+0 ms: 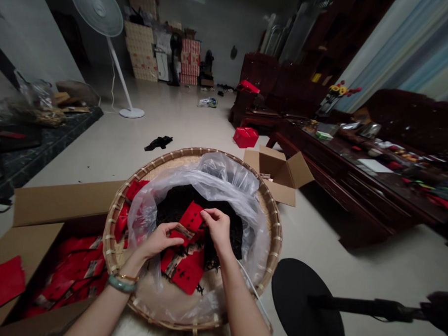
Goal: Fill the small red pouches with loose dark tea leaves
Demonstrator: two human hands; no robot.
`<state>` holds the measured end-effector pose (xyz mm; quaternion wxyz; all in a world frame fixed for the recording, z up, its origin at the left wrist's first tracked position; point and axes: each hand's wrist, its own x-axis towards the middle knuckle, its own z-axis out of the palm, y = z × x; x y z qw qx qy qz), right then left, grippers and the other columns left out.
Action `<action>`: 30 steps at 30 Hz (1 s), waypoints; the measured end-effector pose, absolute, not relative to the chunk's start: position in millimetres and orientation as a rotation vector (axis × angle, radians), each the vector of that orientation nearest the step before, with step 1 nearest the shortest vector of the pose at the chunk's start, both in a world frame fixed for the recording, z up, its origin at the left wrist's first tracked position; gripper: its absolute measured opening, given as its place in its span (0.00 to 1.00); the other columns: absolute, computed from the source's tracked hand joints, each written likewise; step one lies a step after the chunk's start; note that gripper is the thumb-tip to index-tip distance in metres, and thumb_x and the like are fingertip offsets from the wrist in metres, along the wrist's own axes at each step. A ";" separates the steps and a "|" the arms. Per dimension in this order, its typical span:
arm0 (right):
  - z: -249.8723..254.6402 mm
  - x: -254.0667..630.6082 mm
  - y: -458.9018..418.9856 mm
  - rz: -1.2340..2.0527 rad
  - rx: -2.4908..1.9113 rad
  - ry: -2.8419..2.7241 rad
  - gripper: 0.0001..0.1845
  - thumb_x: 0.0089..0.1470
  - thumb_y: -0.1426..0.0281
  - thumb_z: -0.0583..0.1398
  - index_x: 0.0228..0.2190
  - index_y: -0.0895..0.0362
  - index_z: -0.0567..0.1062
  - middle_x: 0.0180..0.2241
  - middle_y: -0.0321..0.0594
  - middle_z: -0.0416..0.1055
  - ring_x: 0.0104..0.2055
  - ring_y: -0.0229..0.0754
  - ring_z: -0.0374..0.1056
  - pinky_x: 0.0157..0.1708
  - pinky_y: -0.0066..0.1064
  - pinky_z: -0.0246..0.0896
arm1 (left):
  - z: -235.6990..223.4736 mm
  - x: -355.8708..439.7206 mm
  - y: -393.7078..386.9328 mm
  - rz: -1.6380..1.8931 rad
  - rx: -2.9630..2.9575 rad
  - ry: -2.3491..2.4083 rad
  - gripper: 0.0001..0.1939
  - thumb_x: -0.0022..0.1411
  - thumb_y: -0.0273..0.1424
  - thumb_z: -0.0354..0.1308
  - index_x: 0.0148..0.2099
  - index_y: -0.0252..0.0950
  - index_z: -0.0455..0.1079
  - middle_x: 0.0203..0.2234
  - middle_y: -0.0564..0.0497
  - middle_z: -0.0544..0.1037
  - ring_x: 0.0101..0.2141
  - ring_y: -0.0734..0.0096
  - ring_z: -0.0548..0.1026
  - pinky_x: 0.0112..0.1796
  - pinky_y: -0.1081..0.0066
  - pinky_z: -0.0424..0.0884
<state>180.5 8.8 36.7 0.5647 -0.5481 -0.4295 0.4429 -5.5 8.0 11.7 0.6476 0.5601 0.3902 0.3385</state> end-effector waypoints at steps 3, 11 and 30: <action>41.6 178.2 0.5 0.878 -1.290 -1.226 0.08 0.45 0.64 0.63 0.25 0.56 0.78 0.24 0.38 0.74 0.26 0.39 0.68 0.27 0.30 0.64 | 8.1 -3.5 9.8 0.907 1.211 0.913 0.27 0.42 0.32 0.66 0.48 0.33 0.70 0.41 0.44 0.78 0.41 0.60 0.76 0.44 0.60 0.71; 39.0 158.1 -16.4 0.699 -1.210 -1.671 0.07 0.49 0.67 0.62 0.33 0.53 0.78 0.29 0.38 0.74 0.30 0.39 0.68 0.30 0.28 0.63 | 15.0 -5.1 8.3 1.069 1.266 1.071 0.10 0.44 0.35 0.64 0.27 0.33 0.75 0.22 0.51 0.78 0.26 0.69 0.74 0.29 0.71 0.71; 12.0 163.4 1.5 1.034 -1.453 -1.354 0.14 0.49 0.60 0.58 0.26 0.58 0.76 0.22 0.38 0.72 0.22 0.40 0.67 0.22 0.28 0.63 | 13.1 5.3 2.2 0.809 0.768 0.920 0.25 0.40 0.32 0.70 0.41 0.31 0.68 0.29 0.48 0.79 0.26 0.66 0.78 0.27 0.68 0.74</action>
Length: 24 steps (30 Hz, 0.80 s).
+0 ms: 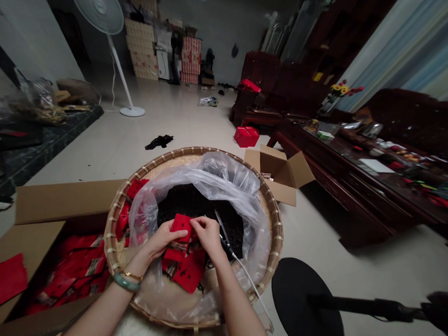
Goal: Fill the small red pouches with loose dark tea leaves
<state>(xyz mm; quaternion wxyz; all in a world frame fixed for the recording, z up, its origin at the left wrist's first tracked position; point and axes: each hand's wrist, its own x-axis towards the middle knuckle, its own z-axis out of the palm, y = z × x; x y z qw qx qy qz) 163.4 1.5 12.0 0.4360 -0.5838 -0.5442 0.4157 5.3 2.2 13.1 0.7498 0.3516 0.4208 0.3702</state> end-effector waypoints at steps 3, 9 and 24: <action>12.5 184.7 -2.3 0.584 -1.611 -1.623 0.15 0.52 0.65 0.57 0.40 0.56 0.75 0.37 0.44 0.72 0.40 0.46 0.67 0.39 0.35 0.63 | 14.4 3.0 3.0 0.872 0.698 0.937 0.24 0.40 0.32 0.70 0.40 0.31 0.67 0.31 0.45 0.79 0.27 0.65 0.78 0.27 0.67 0.75; 2.1 208.0 -20.9 0.224 -2.147 -1.977 0.33 0.47 0.71 0.61 0.55 0.58 0.61 0.45 0.51 0.65 0.45 0.51 0.62 0.43 0.38 0.59 | 15.6 3.5 2.3 0.901 0.678 0.948 0.25 0.38 0.32 0.71 0.39 0.31 0.68 0.34 0.42 0.79 0.28 0.62 0.78 0.28 0.66 0.76; 21.0 236.3 -15.7 1.027 -1.678 -1.520 0.28 0.51 0.62 0.57 0.53 0.59 0.66 0.45 0.45 0.71 0.36 0.43 0.69 0.35 0.35 0.66 | 14.3 4.0 1.1 0.793 0.777 0.946 0.25 0.40 0.33 0.70 0.40 0.30 0.68 0.34 0.44 0.79 0.30 0.60 0.79 0.27 0.66 0.76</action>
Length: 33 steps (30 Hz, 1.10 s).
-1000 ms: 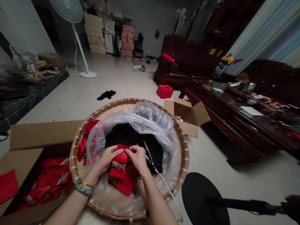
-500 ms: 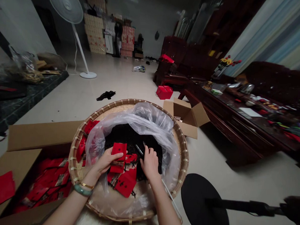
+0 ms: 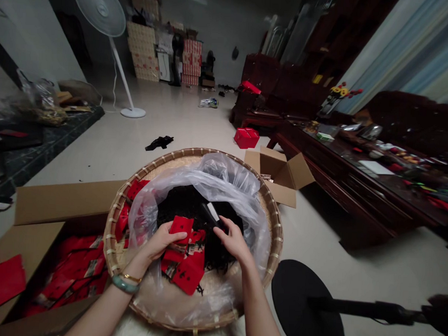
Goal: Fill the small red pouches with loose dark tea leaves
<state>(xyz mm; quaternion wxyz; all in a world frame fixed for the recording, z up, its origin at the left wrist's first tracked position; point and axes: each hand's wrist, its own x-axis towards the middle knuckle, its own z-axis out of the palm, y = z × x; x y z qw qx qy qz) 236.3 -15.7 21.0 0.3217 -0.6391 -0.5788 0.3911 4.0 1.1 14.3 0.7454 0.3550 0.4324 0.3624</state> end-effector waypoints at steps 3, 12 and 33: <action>41.4 225.8 -20.5 1.195 -1.488 -1.680 0.27 0.51 0.61 0.58 0.52 0.57 0.68 0.47 0.43 0.72 0.41 0.45 0.70 0.42 0.37 0.64 | 11.6 5.3 1.4 0.780 0.820 0.923 0.24 0.41 0.32 0.70 0.41 0.30 0.68 0.31 0.45 0.80 0.30 0.61 0.79 0.28 0.67 0.76; 59.6 199.5 -15.3 1.075 -1.434 -1.935 0.19 0.51 0.68 0.57 0.46 0.53 0.74 0.45 0.40 0.74 0.46 0.48 0.70 0.47 0.38 0.61 | 13.3 4.1 -1.4 0.684 0.834 0.964 0.25 0.39 0.34 0.70 0.39 0.30 0.66 0.24 0.48 0.79 0.24 0.63 0.78 0.24 0.66 0.75; 59.2 197.6 -17.7 1.009 -1.482 -2.001 0.17 0.52 0.70 0.56 0.45 0.52 0.75 0.42 0.38 0.76 0.43 0.47 0.70 0.44 0.34 0.62 | 16.9 5.4 3.1 0.884 0.784 0.894 0.27 0.46 0.40 0.66 0.47 0.34 0.69 0.34 0.47 0.79 0.29 0.68 0.77 0.30 0.71 0.73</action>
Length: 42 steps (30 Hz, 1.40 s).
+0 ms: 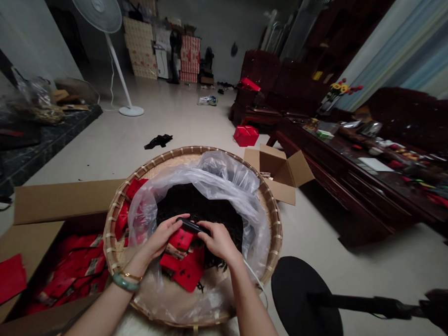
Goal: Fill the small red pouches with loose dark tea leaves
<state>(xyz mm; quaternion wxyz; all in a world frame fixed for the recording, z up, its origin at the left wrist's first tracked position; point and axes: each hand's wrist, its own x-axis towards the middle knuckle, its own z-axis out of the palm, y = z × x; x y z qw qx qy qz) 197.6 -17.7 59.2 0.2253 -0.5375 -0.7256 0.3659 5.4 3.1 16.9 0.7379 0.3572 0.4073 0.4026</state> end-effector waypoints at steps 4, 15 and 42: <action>61.3 193.8 -18.2 1.026 -1.481 -1.984 0.17 0.52 0.71 0.56 0.44 0.52 0.75 0.41 0.38 0.76 0.42 0.47 0.70 0.44 0.34 0.61 | 22.1 4.7 4.8 0.928 0.753 0.918 0.23 0.46 0.44 0.64 0.40 0.32 0.72 0.36 0.44 0.79 0.30 0.67 0.76 0.30 0.71 0.72; 49.9 179.9 -19.0 1.010 -1.558 -1.952 0.15 0.53 0.64 0.57 0.41 0.53 0.77 0.39 0.39 0.77 0.40 0.45 0.71 0.38 0.30 0.61 | 5.9 5.0 6.4 0.889 0.801 0.915 0.22 0.49 0.44 0.63 0.39 0.31 0.72 0.29 0.47 0.79 0.24 0.73 0.73 0.28 0.74 0.68; 49.9 171.8 -19.8 0.910 -1.654 -2.002 0.15 0.55 0.64 0.56 0.41 0.51 0.77 0.38 0.40 0.77 0.39 0.45 0.72 0.36 0.28 0.60 | 11.7 3.7 5.9 0.904 0.816 0.973 0.20 0.46 0.43 0.64 0.36 0.32 0.73 0.26 0.50 0.78 0.22 0.74 0.71 0.26 0.74 0.67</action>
